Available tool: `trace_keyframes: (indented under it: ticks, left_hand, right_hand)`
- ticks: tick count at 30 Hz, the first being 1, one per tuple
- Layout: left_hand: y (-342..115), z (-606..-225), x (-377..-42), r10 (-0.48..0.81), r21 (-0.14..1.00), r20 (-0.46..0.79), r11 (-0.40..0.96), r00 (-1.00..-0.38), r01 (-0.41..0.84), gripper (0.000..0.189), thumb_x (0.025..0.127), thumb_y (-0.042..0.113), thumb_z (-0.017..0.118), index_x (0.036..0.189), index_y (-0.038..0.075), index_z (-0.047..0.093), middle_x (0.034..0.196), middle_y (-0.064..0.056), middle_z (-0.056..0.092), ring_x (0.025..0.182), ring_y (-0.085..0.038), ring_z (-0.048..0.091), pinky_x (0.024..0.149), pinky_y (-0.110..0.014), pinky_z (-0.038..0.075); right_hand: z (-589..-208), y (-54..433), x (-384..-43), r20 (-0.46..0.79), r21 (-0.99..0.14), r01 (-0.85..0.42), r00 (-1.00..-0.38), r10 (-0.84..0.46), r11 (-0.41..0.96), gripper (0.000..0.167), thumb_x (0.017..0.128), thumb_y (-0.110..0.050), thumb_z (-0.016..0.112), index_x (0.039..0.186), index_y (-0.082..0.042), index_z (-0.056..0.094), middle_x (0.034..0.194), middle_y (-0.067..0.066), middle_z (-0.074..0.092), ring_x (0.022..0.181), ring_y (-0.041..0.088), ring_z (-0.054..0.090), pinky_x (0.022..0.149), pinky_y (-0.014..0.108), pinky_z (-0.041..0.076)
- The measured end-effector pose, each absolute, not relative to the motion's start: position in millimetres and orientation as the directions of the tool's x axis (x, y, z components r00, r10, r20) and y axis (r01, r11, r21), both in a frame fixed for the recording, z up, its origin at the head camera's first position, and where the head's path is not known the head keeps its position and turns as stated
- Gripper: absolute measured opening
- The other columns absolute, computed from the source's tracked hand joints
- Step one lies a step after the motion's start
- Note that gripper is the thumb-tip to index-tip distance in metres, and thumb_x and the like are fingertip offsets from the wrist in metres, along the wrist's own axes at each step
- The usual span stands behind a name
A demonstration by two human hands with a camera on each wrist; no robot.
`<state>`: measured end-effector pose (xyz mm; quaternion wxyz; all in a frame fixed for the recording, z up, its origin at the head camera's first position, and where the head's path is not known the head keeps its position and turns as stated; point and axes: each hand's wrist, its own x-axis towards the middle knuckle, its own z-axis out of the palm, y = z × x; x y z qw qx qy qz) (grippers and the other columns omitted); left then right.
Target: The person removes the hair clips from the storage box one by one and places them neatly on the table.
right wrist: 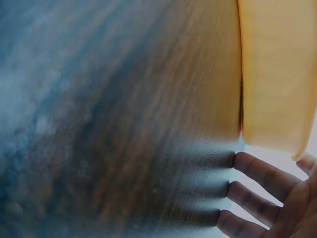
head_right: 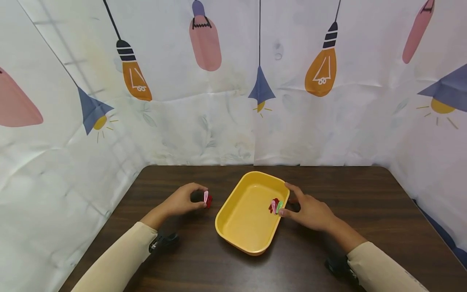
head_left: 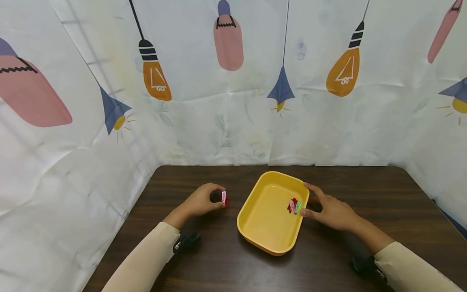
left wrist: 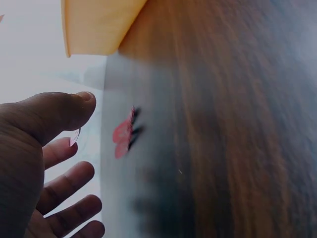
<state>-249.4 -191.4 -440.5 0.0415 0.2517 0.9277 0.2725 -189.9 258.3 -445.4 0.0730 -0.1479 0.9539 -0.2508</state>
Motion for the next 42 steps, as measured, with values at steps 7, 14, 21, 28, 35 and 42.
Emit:
trace_keyframes:
  ticks: [7,14,21,28,35,42]
  left_hand:
    - [-200.7,-447.1,-249.5,0.492,0.504,0.071,0.733,-0.867,0.457,0.048,0.087,0.026,0.084,0.128,0.008,0.068,0.128,-0.008,0.065,0.126,-0.031,0.056,0.109,-0.052,0.041]
    - [-206.0,-450.8,-248.1,0.493,0.475,0.082,0.745,-0.866,0.468,0.047,0.087,0.029,0.083,0.128,0.01,0.068,0.129,-0.008,0.065,0.127,-0.035,0.053,0.109,-0.056,0.038]
    - [-208.8,-455.3,-248.4,0.479,0.463,0.096,0.755,-0.873,0.465,0.047,0.086,0.03,0.084,0.127,0.012,0.069,0.13,-0.008,0.064,0.128,-0.036,0.051,0.109,-0.058,0.037]
    - [-210.1,-458.7,-247.9,0.46,0.462,0.063,0.773,-0.886,0.434,0.049,0.087,0.033,0.083,0.13,0.013,0.068,0.135,-0.011,0.06,0.133,-0.038,0.046,0.11,-0.061,0.035]
    - [-209.2,-460.5,-247.9,0.444,0.437,0.044,0.797,-0.895,0.417,0.049,0.086,0.035,0.083,0.128,0.013,0.07,0.138,-0.014,0.057,0.136,-0.042,0.042,0.111,-0.066,0.029]
    - [-208.6,-460.9,-248.8,0.439,0.434,0.003,0.809,-0.899,0.396,0.048,0.088,0.037,0.081,0.13,0.016,0.07,0.145,-0.015,0.051,0.14,-0.043,0.035,0.11,-0.07,0.025]
  right_hand:
    - [-446.4,258.1,-190.9,-0.069,-0.499,-0.244,-0.945,-0.319,0.832,0.098,0.092,-0.067,0.063,0.165,-0.025,0.012,0.134,0.018,0.064,0.111,0.042,0.066,0.076,0.062,0.054]
    - [-446.8,259.2,-189.9,-0.057,-0.498,-0.249,-0.947,-0.318,0.831,0.099,0.092,-0.068,0.063,0.165,-0.025,0.013,0.134,0.018,0.064,0.111,0.043,0.066,0.078,0.064,0.053]
    - [-447.7,259.8,-190.4,-0.059,-0.504,-0.249,-0.945,-0.32,0.827,0.098,0.092,-0.067,0.063,0.165,-0.026,0.012,0.135,0.019,0.064,0.112,0.043,0.065,0.078,0.064,0.053]
    - [-447.5,260.0,-190.7,-0.069,-0.512,-0.243,-0.945,-0.321,0.824,0.098,0.092,-0.067,0.063,0.165,-0.027,0.012,0.135,0.019,0.063,0.11,0.042,0.066,0.075,0.061,0.054]
    - [-448.6,260.2,-191.5,-0.063,-0.506,-0.245,-0.946,-0.319,0.827,0.098,0.091,-0.068,0.063,0.165,-0.027,0.012,0.135,0.019,0.063,0.109,0.041,0.067,0.075,0.061,0.054]
    - [-449.3,260.3,-192.0,-0.062,-0.503,-0.248,-0.945,-0.32,0.828,0.098,0.092,-0.068,0.063,0.165,-0.028,0.012,0.134,0.018,0.064,0.106,0.04,0.068,0.072,0.058,0.055]
